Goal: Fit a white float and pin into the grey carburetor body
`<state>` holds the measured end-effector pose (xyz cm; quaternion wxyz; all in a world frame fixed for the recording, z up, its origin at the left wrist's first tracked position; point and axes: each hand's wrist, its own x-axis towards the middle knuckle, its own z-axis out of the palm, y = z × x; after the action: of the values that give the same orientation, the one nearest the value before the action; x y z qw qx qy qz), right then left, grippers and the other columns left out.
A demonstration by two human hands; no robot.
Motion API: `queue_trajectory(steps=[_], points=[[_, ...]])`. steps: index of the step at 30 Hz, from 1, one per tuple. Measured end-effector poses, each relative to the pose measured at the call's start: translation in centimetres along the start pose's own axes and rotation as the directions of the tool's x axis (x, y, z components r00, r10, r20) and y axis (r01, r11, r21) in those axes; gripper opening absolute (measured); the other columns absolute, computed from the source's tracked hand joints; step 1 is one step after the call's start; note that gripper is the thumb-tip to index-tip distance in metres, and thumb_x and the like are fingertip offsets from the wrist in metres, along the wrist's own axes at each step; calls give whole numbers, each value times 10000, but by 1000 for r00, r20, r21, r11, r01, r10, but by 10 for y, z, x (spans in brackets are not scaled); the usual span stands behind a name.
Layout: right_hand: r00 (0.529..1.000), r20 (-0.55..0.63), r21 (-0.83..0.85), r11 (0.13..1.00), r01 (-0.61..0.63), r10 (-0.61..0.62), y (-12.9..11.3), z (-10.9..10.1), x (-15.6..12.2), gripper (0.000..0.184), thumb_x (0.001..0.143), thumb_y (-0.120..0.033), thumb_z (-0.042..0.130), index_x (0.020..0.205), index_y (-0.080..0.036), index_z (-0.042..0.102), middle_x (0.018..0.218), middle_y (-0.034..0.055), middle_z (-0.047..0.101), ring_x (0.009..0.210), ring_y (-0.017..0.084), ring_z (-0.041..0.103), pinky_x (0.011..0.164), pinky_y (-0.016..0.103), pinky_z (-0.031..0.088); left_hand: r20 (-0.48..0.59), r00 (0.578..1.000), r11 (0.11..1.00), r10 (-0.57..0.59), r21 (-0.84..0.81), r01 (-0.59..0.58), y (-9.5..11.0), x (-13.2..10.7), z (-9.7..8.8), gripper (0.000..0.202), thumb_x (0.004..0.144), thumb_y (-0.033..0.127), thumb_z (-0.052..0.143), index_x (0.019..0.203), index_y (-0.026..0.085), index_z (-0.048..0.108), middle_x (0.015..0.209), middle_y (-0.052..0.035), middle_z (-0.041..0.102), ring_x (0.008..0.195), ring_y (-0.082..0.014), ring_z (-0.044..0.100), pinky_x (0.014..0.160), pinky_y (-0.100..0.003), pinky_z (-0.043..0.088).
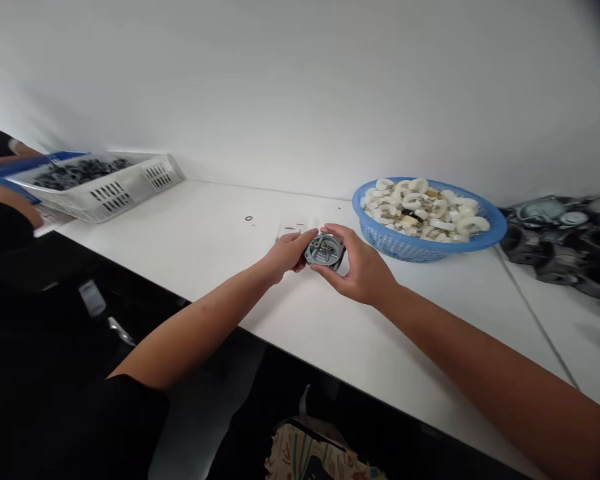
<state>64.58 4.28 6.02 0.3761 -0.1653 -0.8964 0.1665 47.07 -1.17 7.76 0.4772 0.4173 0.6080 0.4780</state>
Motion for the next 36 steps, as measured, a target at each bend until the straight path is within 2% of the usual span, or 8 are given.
queue_trajectory(steps=[5, 9, 12, 16, 22, 27, 33, 36], points=[[978, 43, -22, 979, -203, 204, 7, -29, -51, 723, 815, -480, 726, 1399, -232, 378, 1327, 122, 576, 1178, 291, 597, 937, 413, 546, 181, 975, 991, -129, 60, 120, -21, 11, 43, 396, 873, 549, 580, 720, 183, 574, 567, -22, 497, 444, -97, 404, 427, -266, 255], [968, 55, -71, 968, -241, 245, 16, -40, -79, 650, 790, -441, 754, 1332, -252, 448, 1284, 108, 591, 1165, 300, 597, 906, 436, 556, 308, 936, 980, -170, 149, 129, -30, 13, 65, 392, 901, 562, 519, 817, 179, 529, 628, 0, 522, 487, -89, 395, 469, -255, 278], [959, 25, -27, 959, -281, 282, 25, -47, -87, 639, 770, -437, 779, 1304, -257, 477, 1257, 94, 602, 1146, 291, 608, 905, 438, 559, 404, 914, 962, -38, 263, -76, -32, 17, 65, 432, 886, 622, 517, 927, 193, 528, 735, 5, 571, 627, -113, 476, 573, -252, 352], [947, 50, 83, 943, -321, 318, 29, -58, -86, 687, 746, -383, 815, 1333, -270, 476, 1202, 69, 652, 1164, 282, 607, 983, 461, 524, 498, 859, 811, 121, 450, -375, -36, 28, 55, 444, 900, 643, 474, 894, 211, 572, 777, 17, 566, 703, -131, 478, 638, -267, 359], [886, 144, 211, 861, -463, 442, 31, -66, -85, 836, 719, -388, 843, 1424, -309, 401, 1433, 63, 504, 1285, 271, 531, 1084, 463, 462, 578, 795, 787, 182, 399, -470, -47, 37, 49, 405, 928, 567, 480, 786, 193, 546, 656, 43, 464, 597, -102, 385, 562, -249, 300], [854, 266, 170, 850, -498, 447, 34, -72, -85, 631, 751, -375, 812, 1313, -279, 542, 1288, 54, 616, 1215, 272, 575, 1074, 467, 460, 625, 753, 805, 205, 331, -493, -52, 36, 45, 357, 849, 543, 630, 850, 194, 554, 658, 51, 474, 579, -89, 401, 537, -234, 308], [852, 347, 336, 797, -502, 391, 31, -75, -86, 674, 807, -302, 760, 1390, -289, 422, 1401, 86, 529, 1296, 253, 511, 1081, 439, 447, 644, 722, 898, 254, 119, -423, -56, 32, 47, 353, 784, 461, 739, 936, 192, 569, 663, 63, 454, 558, -75, 385, 523, -227, 333], [816, 405, 379, 737, -560, 413, 37, -74, -88, 619, 832, -293, 727, 1382, -275, 444, 1458, 100, 462, 1268, 247, 521, 1041, 419, 472, 636, 723, 871, 270, 159, -465, -57, 29, 49, 380, 761, 437, 764, 1010, 206, 594, 702, 59, 481, 560, -71, 396, 525, -225, 338]])
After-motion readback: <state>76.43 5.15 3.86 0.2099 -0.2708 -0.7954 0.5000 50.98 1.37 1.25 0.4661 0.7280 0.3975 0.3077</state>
